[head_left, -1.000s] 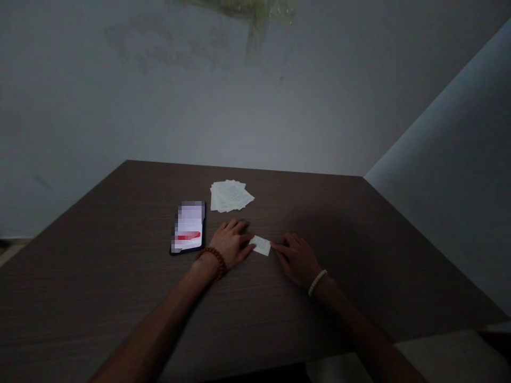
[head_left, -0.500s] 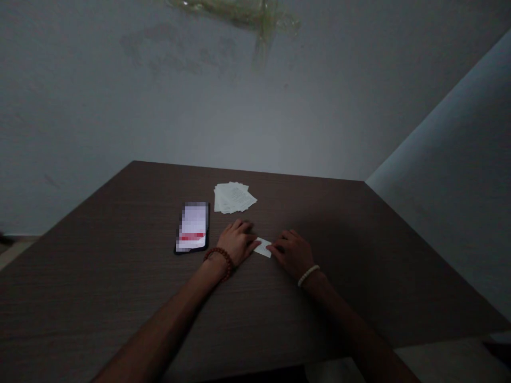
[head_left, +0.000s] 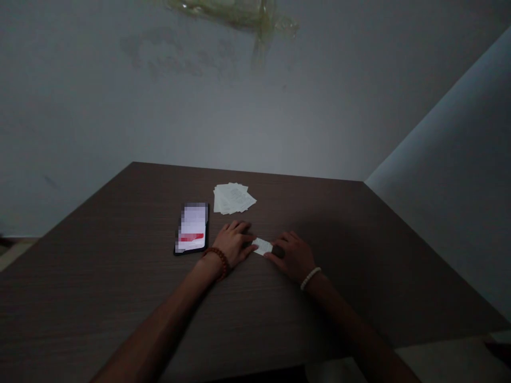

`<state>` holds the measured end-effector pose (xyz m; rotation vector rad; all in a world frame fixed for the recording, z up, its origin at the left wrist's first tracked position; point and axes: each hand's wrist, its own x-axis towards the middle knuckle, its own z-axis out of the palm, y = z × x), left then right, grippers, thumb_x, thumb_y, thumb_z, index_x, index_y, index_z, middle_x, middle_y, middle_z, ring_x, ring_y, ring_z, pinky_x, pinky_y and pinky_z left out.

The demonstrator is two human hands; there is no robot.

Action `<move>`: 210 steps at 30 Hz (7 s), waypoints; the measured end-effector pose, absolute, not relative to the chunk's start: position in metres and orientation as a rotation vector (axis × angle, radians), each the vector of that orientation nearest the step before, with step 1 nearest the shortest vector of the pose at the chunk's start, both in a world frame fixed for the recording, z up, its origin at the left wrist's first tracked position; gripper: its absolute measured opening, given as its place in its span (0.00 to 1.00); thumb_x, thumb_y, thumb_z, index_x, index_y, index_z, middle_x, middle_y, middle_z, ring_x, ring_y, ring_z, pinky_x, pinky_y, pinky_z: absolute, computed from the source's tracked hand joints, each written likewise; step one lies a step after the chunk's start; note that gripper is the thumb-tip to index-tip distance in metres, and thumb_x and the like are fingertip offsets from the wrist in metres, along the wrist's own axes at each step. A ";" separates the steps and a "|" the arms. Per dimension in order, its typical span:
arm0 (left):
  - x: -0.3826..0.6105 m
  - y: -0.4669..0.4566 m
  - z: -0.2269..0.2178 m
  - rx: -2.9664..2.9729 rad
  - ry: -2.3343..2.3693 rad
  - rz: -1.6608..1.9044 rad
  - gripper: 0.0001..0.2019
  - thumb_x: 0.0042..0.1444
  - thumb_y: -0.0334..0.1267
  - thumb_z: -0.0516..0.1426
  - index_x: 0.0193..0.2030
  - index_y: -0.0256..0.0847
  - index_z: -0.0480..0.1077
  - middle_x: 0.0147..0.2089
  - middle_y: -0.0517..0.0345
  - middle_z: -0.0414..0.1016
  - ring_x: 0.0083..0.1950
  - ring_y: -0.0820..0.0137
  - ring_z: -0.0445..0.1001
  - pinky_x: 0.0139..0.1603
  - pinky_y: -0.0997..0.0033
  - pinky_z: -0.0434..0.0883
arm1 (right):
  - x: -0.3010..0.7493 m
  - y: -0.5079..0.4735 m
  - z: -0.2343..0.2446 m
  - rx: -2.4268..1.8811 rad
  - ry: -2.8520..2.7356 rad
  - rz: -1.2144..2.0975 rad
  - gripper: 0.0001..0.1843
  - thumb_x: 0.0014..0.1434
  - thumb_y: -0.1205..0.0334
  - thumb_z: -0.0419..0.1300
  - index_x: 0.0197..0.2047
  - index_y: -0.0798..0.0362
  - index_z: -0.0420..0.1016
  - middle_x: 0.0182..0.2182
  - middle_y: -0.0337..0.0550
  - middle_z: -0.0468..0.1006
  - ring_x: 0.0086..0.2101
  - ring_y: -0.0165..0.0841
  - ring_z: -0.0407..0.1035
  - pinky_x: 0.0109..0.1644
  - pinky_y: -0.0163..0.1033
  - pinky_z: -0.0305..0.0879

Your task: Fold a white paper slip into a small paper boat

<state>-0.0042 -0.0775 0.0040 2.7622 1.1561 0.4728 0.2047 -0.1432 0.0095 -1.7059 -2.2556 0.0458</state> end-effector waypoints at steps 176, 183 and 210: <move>-0.007 -0.087 0.009 2.753 0.742 0.504 0.06 0.56 0.36 0.56 0.37 0.39 0.74 0.47 0.53 0.74 0.49 0.60 0.70 0.49 0.59 0.68 | 0.211 -0.118 0.008 -1.452 -2.237 0.271 0.20 0.48 0.61 0.64 0.46 0.50 0.72 0.47 0.46 0.68 0.47 0.41 0.61 0.51 0.47 0.57; -0.007 -0.087 0.011 2.739 0.735 0.527 0.05 0.53 0.34 0.57 0.36 0.40 0.74 0.47 0.53 0.75 0.50 0.59 0.70 0.51 0.57 0.68 | 0.210 -0.118 0.008 -1.493 -2.219 0.266 0.22 0.47 0.60 0.64 0.48 0.50 0.72 0.49 0.45 0.68 0.48 0.41 0.60 0.52 0.47 0.56; -0.017 -0.078 0.013 2.520 0.761 0.687 0.06 0.51 0.27 0.54 0.32 0.39 0.72 0.43 0.53 0.76 0.47 0.64 0.72 0.51 0.60 0.69 | 0.180 -0.132 0.007 -1.654 -2.099 0.202 0.16 0.49 0.60 0.63 0.42 0.50 0.70 0.51 0.48 0.67 0.52 0.44 0.57 0.53 0.49 0.54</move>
